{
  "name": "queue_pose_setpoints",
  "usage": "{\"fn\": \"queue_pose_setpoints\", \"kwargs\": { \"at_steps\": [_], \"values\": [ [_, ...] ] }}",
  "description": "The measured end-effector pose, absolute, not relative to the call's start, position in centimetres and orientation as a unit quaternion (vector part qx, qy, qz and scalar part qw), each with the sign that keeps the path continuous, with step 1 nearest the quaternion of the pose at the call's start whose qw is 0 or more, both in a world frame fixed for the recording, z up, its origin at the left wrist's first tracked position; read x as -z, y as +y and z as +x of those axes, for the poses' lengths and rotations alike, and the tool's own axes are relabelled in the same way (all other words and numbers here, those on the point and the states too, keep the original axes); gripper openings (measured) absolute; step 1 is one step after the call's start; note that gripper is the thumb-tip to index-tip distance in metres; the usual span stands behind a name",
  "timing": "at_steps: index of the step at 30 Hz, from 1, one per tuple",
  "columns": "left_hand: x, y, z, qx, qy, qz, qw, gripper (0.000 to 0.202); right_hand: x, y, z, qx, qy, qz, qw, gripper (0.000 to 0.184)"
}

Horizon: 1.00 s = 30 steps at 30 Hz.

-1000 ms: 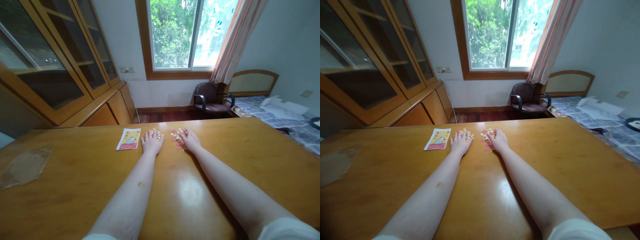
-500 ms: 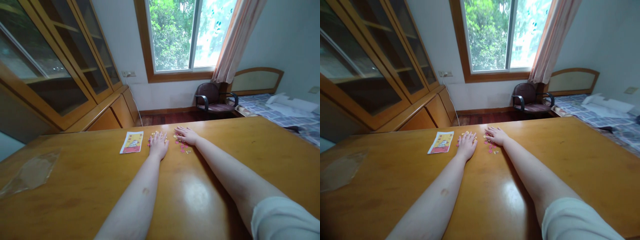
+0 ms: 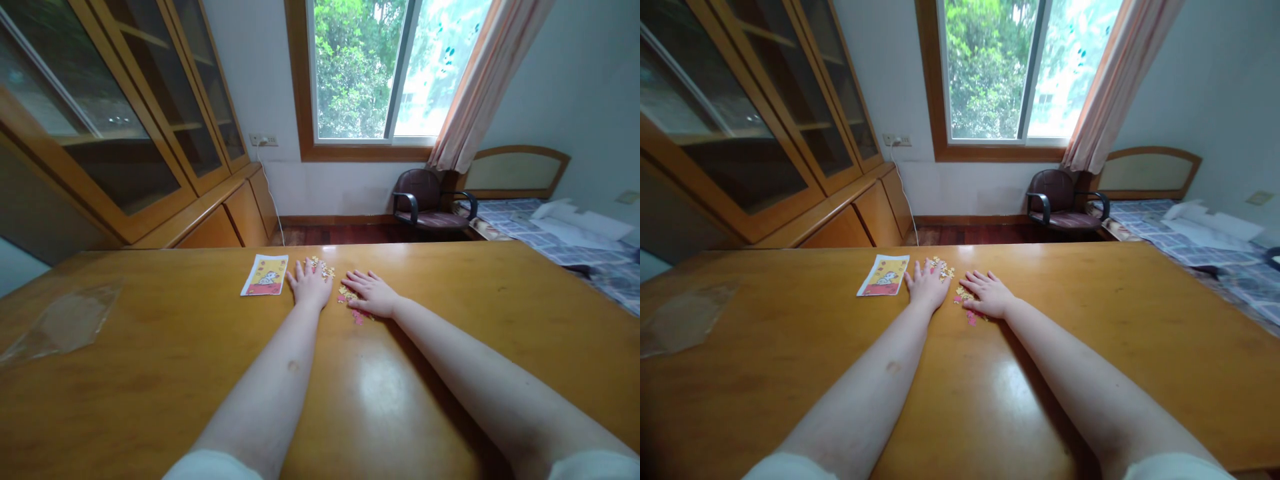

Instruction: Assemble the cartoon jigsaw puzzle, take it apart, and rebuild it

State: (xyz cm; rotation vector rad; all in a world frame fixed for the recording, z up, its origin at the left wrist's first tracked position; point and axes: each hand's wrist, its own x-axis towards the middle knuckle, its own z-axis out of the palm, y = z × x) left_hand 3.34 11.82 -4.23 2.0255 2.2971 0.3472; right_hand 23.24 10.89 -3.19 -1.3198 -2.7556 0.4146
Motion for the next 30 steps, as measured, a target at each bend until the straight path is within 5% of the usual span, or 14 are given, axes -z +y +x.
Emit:
{"fn": "queue_pose_setpoints", "kwargs": {
  "at_steps": [10,30],
  "values": [
    [4.4,13.8,3.3,-0.102,0.754,0.646,0.063,0.088,3.3,7.3,21.2,-0.15,-0.882,-0.439,0.08,0.082],
    [4.3,16.8,4.3,-0.056,0.588,0.805,0.056,0.06,2.2,7.2,21.3,-0.171,-0.889,-0.417,0.081,0.082]
  ]
}}
